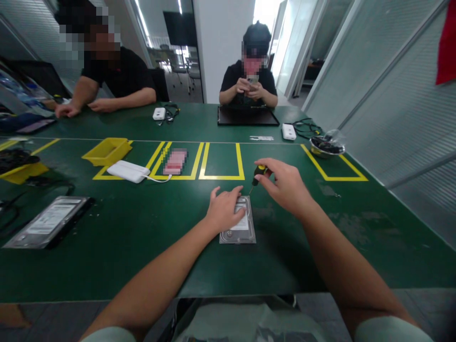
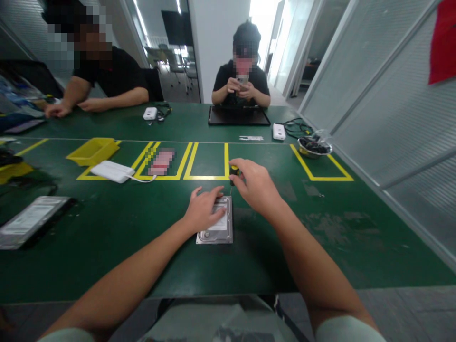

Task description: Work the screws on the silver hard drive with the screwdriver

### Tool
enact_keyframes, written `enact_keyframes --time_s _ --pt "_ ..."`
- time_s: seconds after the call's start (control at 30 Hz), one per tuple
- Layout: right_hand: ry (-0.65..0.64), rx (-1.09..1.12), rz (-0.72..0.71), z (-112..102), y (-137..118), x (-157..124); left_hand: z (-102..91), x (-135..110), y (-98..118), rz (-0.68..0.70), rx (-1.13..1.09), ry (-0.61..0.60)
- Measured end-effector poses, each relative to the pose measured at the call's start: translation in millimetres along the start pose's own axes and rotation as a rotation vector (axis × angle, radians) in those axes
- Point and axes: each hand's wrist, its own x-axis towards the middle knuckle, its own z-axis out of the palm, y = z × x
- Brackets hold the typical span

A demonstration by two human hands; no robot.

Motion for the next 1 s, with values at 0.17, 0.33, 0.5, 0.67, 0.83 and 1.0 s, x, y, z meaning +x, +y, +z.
enact_keyframes --time_s 0.17,0.33,0.5,0.67,0.83,1.0 --pt "0.146 -0.117 0.004 -28 -5 -17 -1.0 2 -9 -0.040 -0.092 -0.007" --pt "0.092 -0.159 0.046 -20 11 -52 -4.8 9 -27 -0.114 -0.095 0.023" --pt "0.043 -0.167 0.010 14 45 -85 -15.5 15 -57 -0.135 -0.233 -0.108" --pt "-0.023 -0.211 0.021 33 62 -100 -25.0 17 -71 -0.065 -0.260 -0.290" --pt "-0.067 -0.262 0.054 38 69 -108 -25.3 18 -73 -0.040 -0.224 -0.324" --pt "-0.114 -0.278 0.073 40 73 -112 -23.1 19 -73 -0.056 -0.220 -0.331"
